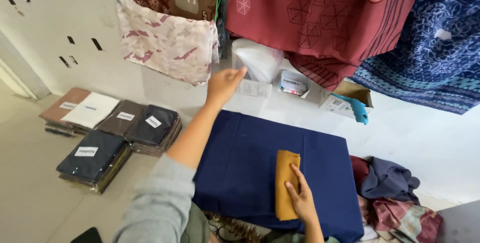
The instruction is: The person is lint-rolling a piece of fabric to remove debris, folding it neatly, and then inserting it into a clear plastic packaging bag.
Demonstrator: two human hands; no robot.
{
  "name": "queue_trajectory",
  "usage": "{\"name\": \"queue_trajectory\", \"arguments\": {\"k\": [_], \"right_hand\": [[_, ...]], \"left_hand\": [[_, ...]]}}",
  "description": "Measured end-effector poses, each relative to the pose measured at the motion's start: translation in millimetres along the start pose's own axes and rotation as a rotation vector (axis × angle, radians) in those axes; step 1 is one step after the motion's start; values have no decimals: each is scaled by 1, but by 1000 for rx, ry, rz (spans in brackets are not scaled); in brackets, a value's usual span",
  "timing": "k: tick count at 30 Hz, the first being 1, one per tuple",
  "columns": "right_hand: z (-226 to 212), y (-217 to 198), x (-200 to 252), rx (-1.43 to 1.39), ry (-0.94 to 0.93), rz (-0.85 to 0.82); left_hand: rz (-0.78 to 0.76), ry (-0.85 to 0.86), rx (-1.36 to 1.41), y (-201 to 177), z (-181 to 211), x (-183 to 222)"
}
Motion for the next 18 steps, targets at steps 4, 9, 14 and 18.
{"name": "queue_trajectory", "arguments": {"k": [4, 9, 14, 18], "right_hand": [[20, -6, 2, -45, 10, 24], [10, -4, 9, -87, 127, 10], [8, -4, 13, -61, 177, 11], [29, -11, 2, -78, 18, 62]], "left_hand": [[-122, -181, 238, 15, 21, -8], [-66, -133, 382, 15, 24, -7], [9, -84, 619, -47, 63, 55], [19, 12, 837, -60, -6, 117]]}}
Point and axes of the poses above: each hand's wrist, its own x-axis away from the middle knuckle, its own y-axis out of the palm, z = x × y, the point moved 7 cm from there along -x, towards the middle knuckle
